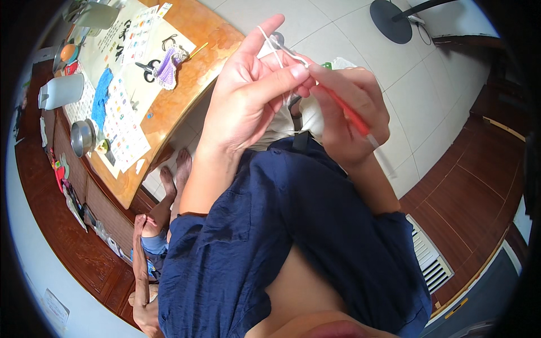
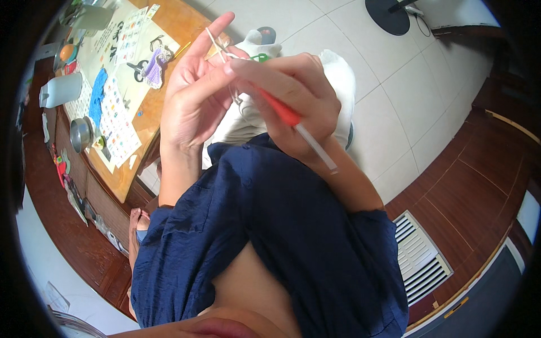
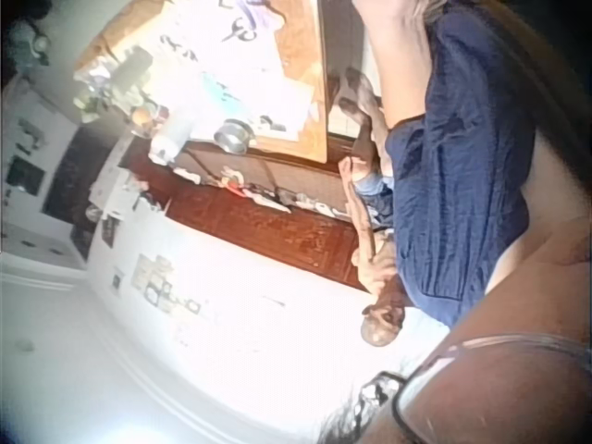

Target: The person is crocheting with white yarn, using a crochet hook to form loops and pull the yarn through. They also use a green stitch marker to mark a specific point in the crochet work.

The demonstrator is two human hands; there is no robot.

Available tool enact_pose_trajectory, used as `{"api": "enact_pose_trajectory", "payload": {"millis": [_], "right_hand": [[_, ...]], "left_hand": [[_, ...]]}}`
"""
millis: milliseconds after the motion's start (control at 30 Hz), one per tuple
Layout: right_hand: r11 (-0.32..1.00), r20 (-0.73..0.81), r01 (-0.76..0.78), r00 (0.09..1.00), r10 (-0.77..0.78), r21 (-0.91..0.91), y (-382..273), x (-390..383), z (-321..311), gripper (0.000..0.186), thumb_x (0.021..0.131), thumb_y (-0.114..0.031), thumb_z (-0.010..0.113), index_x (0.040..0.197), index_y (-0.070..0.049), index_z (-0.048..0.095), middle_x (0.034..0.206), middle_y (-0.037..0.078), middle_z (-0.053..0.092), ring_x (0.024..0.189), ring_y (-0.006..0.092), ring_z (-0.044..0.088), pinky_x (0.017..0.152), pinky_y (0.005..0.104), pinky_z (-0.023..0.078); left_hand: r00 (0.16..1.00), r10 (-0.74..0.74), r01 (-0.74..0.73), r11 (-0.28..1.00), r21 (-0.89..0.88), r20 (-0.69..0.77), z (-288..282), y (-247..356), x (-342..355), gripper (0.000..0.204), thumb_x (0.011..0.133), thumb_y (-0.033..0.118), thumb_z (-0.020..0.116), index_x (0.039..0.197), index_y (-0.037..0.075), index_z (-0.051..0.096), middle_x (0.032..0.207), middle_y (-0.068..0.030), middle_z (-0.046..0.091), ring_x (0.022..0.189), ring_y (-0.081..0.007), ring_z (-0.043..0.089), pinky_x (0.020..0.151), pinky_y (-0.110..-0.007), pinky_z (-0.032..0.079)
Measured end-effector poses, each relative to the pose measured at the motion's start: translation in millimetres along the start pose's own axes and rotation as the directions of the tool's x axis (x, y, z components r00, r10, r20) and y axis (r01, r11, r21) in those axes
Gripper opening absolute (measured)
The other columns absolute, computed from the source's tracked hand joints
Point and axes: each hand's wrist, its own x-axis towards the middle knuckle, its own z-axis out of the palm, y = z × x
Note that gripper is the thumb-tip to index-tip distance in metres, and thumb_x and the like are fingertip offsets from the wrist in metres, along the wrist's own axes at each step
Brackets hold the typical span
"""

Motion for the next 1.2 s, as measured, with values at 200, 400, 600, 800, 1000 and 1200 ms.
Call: {"api": "enact_pose_trajectory", "payload": {"millis": [200, 400, 600, 800, 1000, 1200], "right_hand": [[0.792, 0.080, -0.447, 0.885, 0.458, 0.415, -16, 7, -13, 0.017, 0.094, -0.002, 0.063, 0.110, 0.003, 0.066, 0.089, 0.007, 0.064, 0.070, 0.0078, 0.055, 0.063, 0.0193, 0.044], [0.684, 0.061, -0.438, 0.863, 0.501, 0.583, -14, 5, -9, 0.020, 0.098, -0.008, 0.059, 0.113, 0.005, 0.063, 0.089, 0.009, 0.066, 0.075, 0.0094, 0.059, 0.068, 0.0204, 0.047], [0.625, 0.065, -0.465, 0.831, 0.553, 0.628, -17, 5, -5, 0.021, 0.098, -0.009, 0.059, 0.113, 0.006, 0.062, 0.089, 0.010, 0.066, 0.076, 0.0106, 0.059, 0.070, 0.0222, 0.048], [0.644, 0.054, -0.436, 0.851, 0.523, 0.629, -16, 4, -3, 0.018, 0.097, -0.004, 0.059, 0.111, 0.007, 0.063, 0.093, 0.010, 0.066, 0.077, 0.0113, 0.060, 0.071, 0.0227, 0.049], [0.693, 0.040, -0.377, 0.892, 0.450, 0.614, -11, 1, -6, 0.017, 0.096, -0.001, 0.058, 0.110, 0.005, 0.064, 0.089, 0.009, 0.063, 0.075, 0.0114, 0.060, 0.069, 0.0225, 0.048], [0.745, -0.003, -0.307, 0.924, 0.382, 0.593, -3, 0, -5, 0.018, 0.099, -0.010, 0.056, 0.107, 0.004, 0.064, 0.084, 0.008, 0.062, 0.072, 0.0108, 0.058, 0.065, 0.0216, 0.046]], "left_hand": [[1.000, 0.006, -0.008, 0.996, 0.085, 0.025, 12, 14, -9, 0.080, 0.088, -0.008, 0.062, 0.151, -0.003, 0.012, 0.094, -0.0130, 0.067, 0.081, -0.0164, 0.066, 0.073, -0.025, 0.053], [0.992, 0.119, -0.111, 0.974, 0.196, -0.030, 18, 8, -8, 0.087, 0.088, -0.009, 0.061, 0.153, -0.001, 0.003, 0.099, -0.0114, 0.066, 0.086, -0.0141, 0.065, 0.078, -0.023, 0.052], [0.976, 0.217, -0.218, 0.953, 0.213, 0.028, 7, -4, -4, 0.087, 0.087, -0.010, 0.062, 0.153, -0.001, 0.005, 0.102, -0.0116, 0.064, 0.091, -0.0137, 0.064, 0.081, -0.023, 0.051], [0.998, 0.009, 0.002, 0.979, 0.201, -0.055, 2, 5, -10, 0.090, 0.086, -0.011, 0.063, 0.154, -0.001, 0.004, 0.109, -0.0151, 0.066, 0.095, -0.0145, 0.066, 0.080, -0.021, 0.051], [0.995, -0.009, 0.011, 1.000, -0.022, 0.095, -6, -1, -1, 0.078, 0.085, -0.008, 0.066, 0.149, -0.005, 0.021, 0.091, -0.0118, 0.065, 0.079, -0.0177, 0.066, 0.070, -0.027, 0.053], [0.987, -0.081, 0.086, 0.996, -0.029, 0.137, -6, 6, -2, 0.079, 0.082, -0.009, 0.066, 0.149, -0.005, 0.023, 0.089, -0.0116, 0.064, 0.075, -0.0167, 0.064, 0.069, -0.026, 0.051]]}}
